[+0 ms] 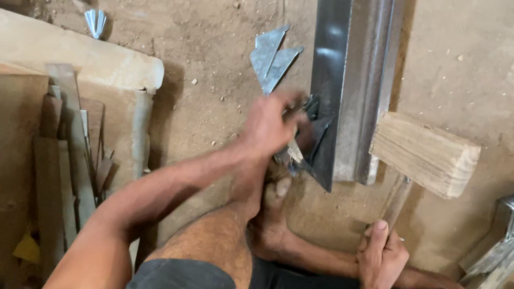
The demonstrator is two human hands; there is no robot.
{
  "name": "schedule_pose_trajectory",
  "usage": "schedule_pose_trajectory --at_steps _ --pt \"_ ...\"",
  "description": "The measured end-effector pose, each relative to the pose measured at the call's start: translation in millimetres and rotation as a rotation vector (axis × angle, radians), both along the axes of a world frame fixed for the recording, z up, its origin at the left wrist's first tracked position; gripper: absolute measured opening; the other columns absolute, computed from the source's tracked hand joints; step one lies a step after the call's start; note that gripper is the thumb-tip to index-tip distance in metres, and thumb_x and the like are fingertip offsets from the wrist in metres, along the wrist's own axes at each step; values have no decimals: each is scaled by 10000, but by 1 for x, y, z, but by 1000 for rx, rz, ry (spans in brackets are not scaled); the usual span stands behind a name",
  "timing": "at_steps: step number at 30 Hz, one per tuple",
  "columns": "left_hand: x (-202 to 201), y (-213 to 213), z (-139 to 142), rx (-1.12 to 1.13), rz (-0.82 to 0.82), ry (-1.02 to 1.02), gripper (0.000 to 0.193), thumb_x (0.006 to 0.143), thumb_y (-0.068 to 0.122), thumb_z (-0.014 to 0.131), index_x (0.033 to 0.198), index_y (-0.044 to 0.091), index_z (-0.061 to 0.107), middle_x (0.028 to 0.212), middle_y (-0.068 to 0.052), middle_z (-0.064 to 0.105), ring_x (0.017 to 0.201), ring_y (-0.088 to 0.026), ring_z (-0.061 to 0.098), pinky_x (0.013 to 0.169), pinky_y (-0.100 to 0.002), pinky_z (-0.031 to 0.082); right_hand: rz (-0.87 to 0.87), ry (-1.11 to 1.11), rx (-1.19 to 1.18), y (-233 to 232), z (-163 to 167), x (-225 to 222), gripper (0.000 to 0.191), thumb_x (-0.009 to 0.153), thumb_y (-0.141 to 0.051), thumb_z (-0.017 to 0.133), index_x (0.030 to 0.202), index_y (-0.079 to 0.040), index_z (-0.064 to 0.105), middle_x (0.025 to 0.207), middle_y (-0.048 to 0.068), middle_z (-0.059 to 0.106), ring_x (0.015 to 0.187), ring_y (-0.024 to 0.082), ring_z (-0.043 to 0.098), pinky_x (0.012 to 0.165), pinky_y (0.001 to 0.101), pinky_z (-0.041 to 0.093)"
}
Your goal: The person sits on the workshop floor and bends small galvanized metal pieces by hand against a steel angle bar, striking them with a wooden mallet to fold the flaps over. Finished pieces are set on a growing pile beside the work area, and the person repeats the process piece by piece.
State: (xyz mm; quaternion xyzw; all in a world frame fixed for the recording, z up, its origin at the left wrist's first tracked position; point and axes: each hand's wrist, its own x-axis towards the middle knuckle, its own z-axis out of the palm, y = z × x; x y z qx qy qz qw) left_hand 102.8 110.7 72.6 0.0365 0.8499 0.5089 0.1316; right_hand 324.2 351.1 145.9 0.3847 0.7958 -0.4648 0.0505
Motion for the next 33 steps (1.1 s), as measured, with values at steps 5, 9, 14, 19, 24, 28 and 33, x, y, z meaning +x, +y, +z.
schedule_pose_trajectory --at_steps 5,9,14,19,24,28,33 --pt "-87 -43 -26 -561 15 242 607 680 186 909 1212 71 641 1166 -187 561 1060 -352 514 890 -480 428 -22 -42 -41 -5 -8 9 463 1100 -360 490 780 -36 576 566 18 509 452 103 463 421 280 379" --pt "-116 -44 -44 -669 -68 256 685 527 125 939 1129 37 625 1150 -230 512 1087 -401 490 887 -518 431 -33 -13 -100 -10 -10 4 453 1097 -345 490 772 -40 571 568 19 504 454 100 453 421 279 377" --pt "-119 -46 -39 -568 -26 21 555 732 -40 825 1222 7 568 1112 -231 610 1051 -366 606 814 -460 549 -24 8 -117 -13 -4 3 452 1103 -339 492 771 -41 568 580 13 498 463 90 447 426 272 374" --pt "-53 -39 -15 494 177 -567 476 830 -82 736 1271 38 604 935 -79 779 830 -166 752 698 -321 645 6 23 -47 -15 -3 3 436 1086 -337 492 770 -50 581 563 6 516 453 86 467 424 264 389" --pt "-1 16 -11 743 222 -583 339 876 -89 702 1198 18 686 856 -56 748 738 -125 720 639 -296 655 -7 10 -115 -16 -5 0 445 1089 -336 518 765 -37 574 573 -1 513 468 80 461 428 266 373" --pt "0 35 -17 673 263 -572 312 894 -74 678 1193 11 671 834 -37 730 702 -94 683 569 -262 592 15 -30 -99 -21 -5 -9 405 1058 -326 548 771 -44 598 568 2 516 467 82 458 421 267 373" --pt "-1 41 -26 548 218 -422 325 876 -69 726 1198 -28 712 874 -55 767 713 -81 662 588 -222 527 69 -25 -36 -21 14 -21 410 1065 -327 544 768 -53 615 555 2 529 453 77 475 392 261 367"
